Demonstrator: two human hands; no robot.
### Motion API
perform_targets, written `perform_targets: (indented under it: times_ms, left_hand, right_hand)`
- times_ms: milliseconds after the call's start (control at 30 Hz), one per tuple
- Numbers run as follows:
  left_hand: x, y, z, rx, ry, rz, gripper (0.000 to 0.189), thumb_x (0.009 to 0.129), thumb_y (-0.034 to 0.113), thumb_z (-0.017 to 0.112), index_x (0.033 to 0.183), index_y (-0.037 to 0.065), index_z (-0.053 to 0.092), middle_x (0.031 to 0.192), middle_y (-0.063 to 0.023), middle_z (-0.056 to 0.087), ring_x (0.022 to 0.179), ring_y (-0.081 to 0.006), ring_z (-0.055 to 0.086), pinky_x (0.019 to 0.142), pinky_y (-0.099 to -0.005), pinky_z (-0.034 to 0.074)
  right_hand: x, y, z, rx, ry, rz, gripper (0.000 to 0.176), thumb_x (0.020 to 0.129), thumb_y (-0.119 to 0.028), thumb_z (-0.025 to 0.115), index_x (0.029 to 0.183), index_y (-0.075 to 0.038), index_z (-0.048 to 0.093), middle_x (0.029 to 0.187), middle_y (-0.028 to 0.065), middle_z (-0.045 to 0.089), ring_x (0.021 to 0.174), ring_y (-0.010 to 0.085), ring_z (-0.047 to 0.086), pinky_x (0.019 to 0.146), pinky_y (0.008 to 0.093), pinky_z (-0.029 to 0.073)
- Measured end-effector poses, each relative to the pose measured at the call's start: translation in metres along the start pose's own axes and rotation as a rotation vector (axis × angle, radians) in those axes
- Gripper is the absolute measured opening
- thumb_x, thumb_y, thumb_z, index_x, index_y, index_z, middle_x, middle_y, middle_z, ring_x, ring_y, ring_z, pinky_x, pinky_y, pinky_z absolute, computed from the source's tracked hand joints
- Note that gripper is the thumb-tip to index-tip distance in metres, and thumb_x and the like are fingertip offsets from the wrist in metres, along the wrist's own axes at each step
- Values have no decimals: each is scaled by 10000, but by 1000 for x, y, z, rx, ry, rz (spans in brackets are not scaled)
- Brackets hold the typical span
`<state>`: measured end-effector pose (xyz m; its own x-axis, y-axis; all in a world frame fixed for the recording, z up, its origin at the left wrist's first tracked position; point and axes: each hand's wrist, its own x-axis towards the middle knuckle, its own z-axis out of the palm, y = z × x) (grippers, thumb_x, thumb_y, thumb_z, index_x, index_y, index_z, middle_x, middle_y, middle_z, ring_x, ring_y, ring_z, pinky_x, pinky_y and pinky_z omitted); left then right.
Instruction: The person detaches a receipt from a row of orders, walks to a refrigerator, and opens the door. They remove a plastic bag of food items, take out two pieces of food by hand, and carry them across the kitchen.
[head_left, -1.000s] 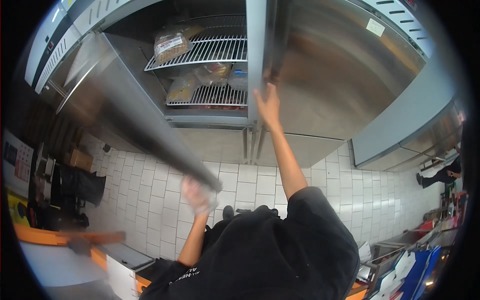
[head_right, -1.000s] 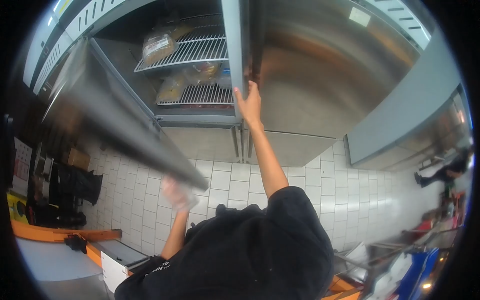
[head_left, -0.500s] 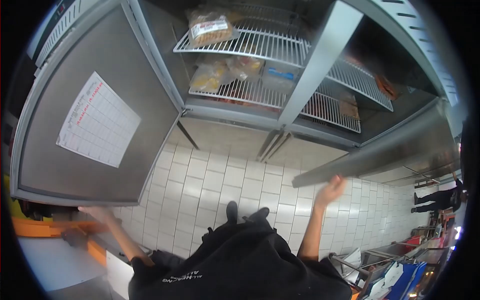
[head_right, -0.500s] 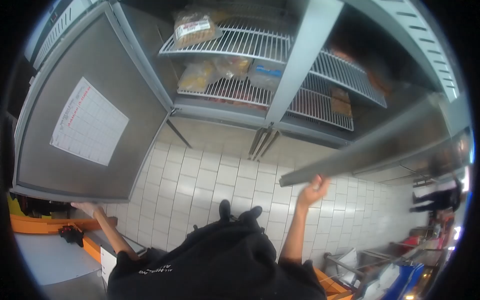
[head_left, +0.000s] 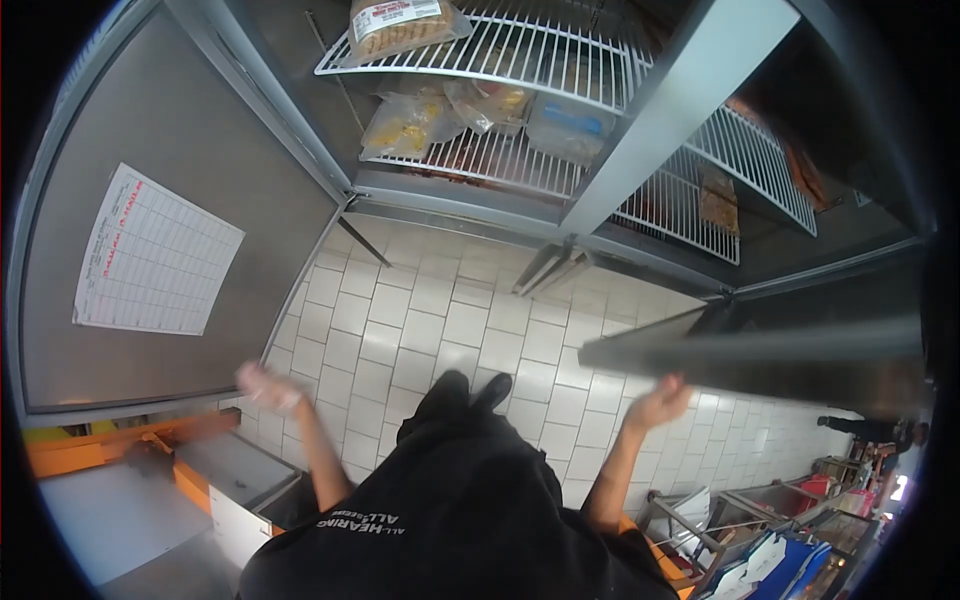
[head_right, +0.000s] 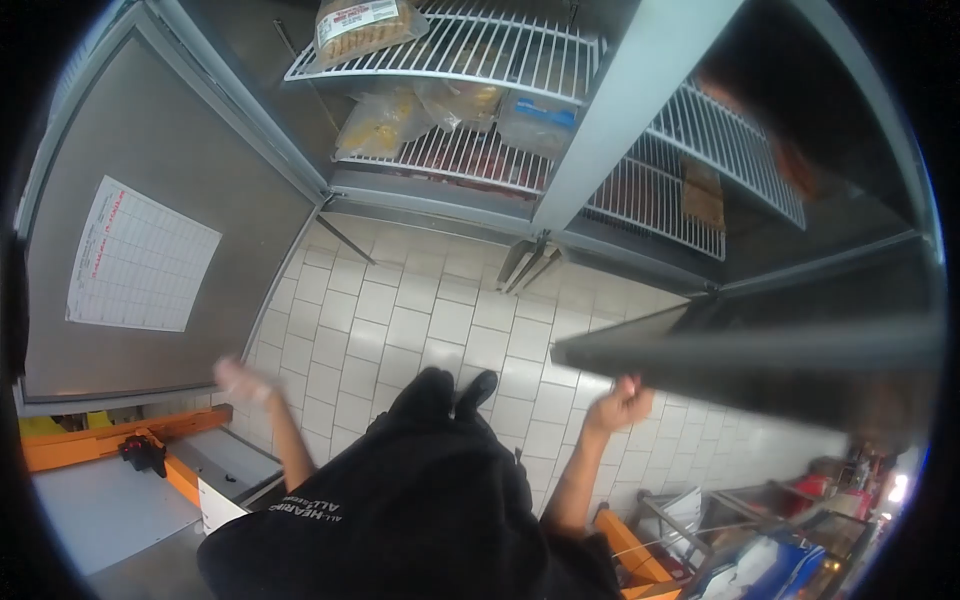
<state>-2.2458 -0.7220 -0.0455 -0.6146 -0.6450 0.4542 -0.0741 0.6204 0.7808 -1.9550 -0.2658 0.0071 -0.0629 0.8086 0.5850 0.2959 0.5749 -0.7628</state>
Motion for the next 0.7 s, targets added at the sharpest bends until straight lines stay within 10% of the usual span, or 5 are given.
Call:
perform_targets:
  times_ms: [167, 233, 400, 533, 700]
  left_hand:
    - [-61, 120, 119, -353, -907, 596, 157, 916, 132, 606, 1051, 78, 666, 1133, -110, 653, 1100, -280, 593, 973, -389, 433]
    - [-47, 159, 182, -551, -769, 786, 189, 899, 140, 639, 1055, 39, 673, 1106, -109, 666, 1064, -263, 610, 956, -377, 452]
    - [48, 121, 491, -1161, -1729, 97, 521, 1023, 327, 365, 1405, -24, 414, 1428, -220, 442, 1319, -299, 439, 1153, -391, 274]
    - [50, 187, 480, -160, -1729, 865, 444, 936, 206, 580, 1323, -2, 515, 1321, -152, 563, 1220, -233, 526, 1065, -382, 382]
    - [22, 178, 445, -171, -1223, 1285, 496, 781, 213, 748, 1212, 22, 595, 1185, -167, 631, 1090, -334, 604, 986, -416, 454]
  right_hand:
    - [57, -36, 112, -10, -157, -70, 166, 877, -165, 691, 877, -6, 641, 826, 121, 625, 747, 272, 580, 686, 376, 432]
    - [76, -42, 156, 87, -71, -284, 132, 852, -157, 679, 772, -61, 637, 756, 110, 609, 721, 308, 576, 627, 411, 392]
    - [90, -59, 207, 17, 64, -91, 265, 903, -192, 639, 1099, -20, 586, 1040, 149, 591, 985, 326, 571, 876, 407, 411]
    - [8, -62, 229, 17, 304, 17, 226, 913, -135, 609, 1107, -24, 574, 1069, 125, 586, 1021, 275, 587, 913, 383, 452]
    - [-139, 0, 359, 442, -457, 375, 224, 962, -246, 547, 1065, -48, 573, 939, 70, 644, 903, 190, 627, 790, 333, 506]
